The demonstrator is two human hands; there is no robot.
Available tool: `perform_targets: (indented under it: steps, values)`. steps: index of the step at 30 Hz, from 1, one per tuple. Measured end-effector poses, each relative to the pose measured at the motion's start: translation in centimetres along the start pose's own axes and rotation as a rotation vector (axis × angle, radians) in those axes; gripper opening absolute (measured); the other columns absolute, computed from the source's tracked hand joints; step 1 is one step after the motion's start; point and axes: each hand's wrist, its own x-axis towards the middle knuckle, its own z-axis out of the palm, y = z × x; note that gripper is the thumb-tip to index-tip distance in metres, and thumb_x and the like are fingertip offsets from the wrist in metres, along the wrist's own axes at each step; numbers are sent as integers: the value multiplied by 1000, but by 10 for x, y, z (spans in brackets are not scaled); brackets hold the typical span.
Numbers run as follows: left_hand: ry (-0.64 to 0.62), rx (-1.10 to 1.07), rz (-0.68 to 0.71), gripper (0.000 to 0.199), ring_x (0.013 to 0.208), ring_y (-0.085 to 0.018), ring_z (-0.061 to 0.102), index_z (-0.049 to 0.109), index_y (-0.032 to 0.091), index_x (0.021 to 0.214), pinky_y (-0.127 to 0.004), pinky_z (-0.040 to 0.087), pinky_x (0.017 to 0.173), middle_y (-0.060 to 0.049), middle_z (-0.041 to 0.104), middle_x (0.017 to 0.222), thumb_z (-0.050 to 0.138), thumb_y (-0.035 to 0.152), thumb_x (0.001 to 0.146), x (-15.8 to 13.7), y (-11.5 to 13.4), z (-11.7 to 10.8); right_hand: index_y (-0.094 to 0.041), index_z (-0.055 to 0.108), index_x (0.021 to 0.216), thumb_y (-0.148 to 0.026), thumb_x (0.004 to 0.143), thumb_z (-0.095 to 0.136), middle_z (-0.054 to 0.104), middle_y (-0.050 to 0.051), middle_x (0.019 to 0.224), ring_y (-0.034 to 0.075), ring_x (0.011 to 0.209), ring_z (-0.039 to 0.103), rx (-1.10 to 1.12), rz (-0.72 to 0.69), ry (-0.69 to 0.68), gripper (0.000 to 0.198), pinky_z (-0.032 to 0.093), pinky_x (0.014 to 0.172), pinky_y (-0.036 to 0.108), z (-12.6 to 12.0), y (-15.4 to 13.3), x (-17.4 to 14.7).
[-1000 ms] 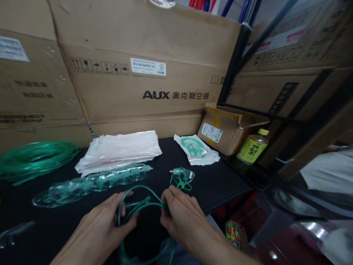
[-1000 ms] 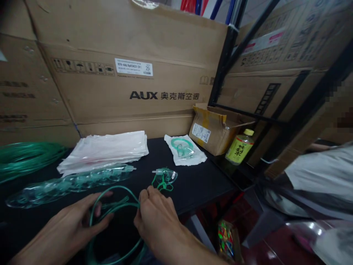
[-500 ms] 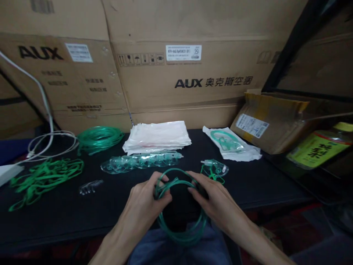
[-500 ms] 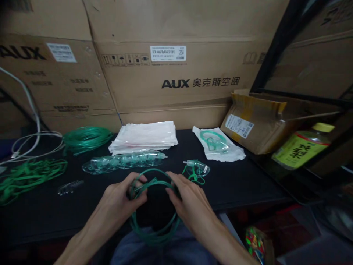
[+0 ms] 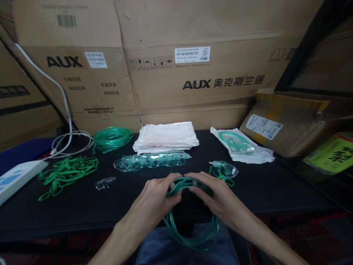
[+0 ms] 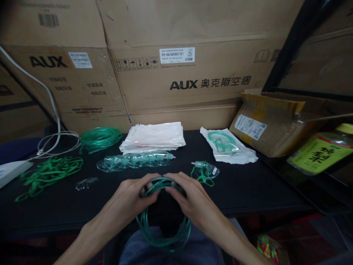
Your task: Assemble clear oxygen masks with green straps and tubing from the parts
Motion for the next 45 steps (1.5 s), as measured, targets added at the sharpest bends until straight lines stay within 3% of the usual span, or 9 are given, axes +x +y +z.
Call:
perform_targets:
  steps: [8, 15, 17, 21, 25, 31, 39, 42, 45]
  values:
    - [49, 72, -16, 10, 63, -14, 65, 71, 20, 87, -22, 40, 59, 4, 70, 71, 63, 14, 88, 0, -2, 0, -28, 73, 122, -12, 102, 51, 70, 7, 111, 19, 101, 70, 22, -183, 16, 33, 59, 88, 31, 10, -6, 10]
    - [143, 119, 50, 13, 63, -14, 67, 67, 20, 77, -22, 44, 61, 2, 70, 71, 61, 12, 85, 1, -6, 4, -25, 69, 127, -3, 97, 51, 69, 10, 122, 22, 101, 75, -297, -179, -92, 41, 64, 85, 33, 4, -12, 12]
    - [135, 98, 56, 15, 71, -16, 72, 71, 21, 83, -23, 51, 67, 1, 75, 80, 61, 10, 85, 0, -9, 6, -22, 67, 127, 4, 92, 49, 68, 11, 125, 22, 101, 76, -369, -173, -137, 47, 65, 84, 33, 2, -17, 12]
    - [158, 96, 84, 44, 98, -22, 77, 68, 26, 131, -30, 59, 87, -3, 78, 114, 65, 12, 89, -4, -16, 9, -18, 62, 128, 7, 88, 50, 65, 16, 133, 27, 110, 73, -461, -226, -142, 49, 65, 87, 39, 4, -14, 9]
    - [74, 264, 75, 40, 86, -23, 78, 67, 26, 132, -31, 61, 76, -3, 76, 102, 64, 14, 94, -8, -13, 5, -18, 62, 130, 2, 92, 51, 60, 21, 143, 34, 123, 68, -482, -277, -89, 45, 64, 93, 48, 10, -4, 2]
    - [-20, 395, 174, 29, 73, -22, 77, 71, 20, 124, -26, 58, 63, -3, 73, 90, 58, 16, 100, -12, -10, 0, -21, 76, 113, -15, 100, 56, 72, 14, 131, 25, 119, 71, -28, -272, 83, 24, 60, 99, 36, 2, -9, -5]
    - [210, 176, 303, 37, 82, -19, 78, 78, 22, 116, -21, 59, 72, -2, 80, 96, 49, 42, 106, -10, -27, -30, -25, 73, 126, -44, 104, 57, 77, 10, 121, 22, 99, 77, 784, 219, 266, 33, 60, 92, 36, -8, 5, -5]
    - [360, 247, 215, 38, 87, -22, 77, 81, 21, 113, -27, 58, 81, -3, 81, 100, 55, 48, 102, -4, -21, -63, -23, 76, 119, -46, 102, 60, 78, 9, 111, 21, 94, 77, 795, 250, 260, 33, 59, 90, 32, -4, 10, -5]
    - [551, 380, -48, 41, 82, -25, 75, 82, 18, 112, -32, 56, 83, -4, 81, 90, 61, 51, 97, 5, -26, -108, -24, 77, 117, -49, 101, 61, 78, 8, 108, 21, 91, 76, 774, 241, 234, 33, 59, 87, 32, -1, 12, -4]
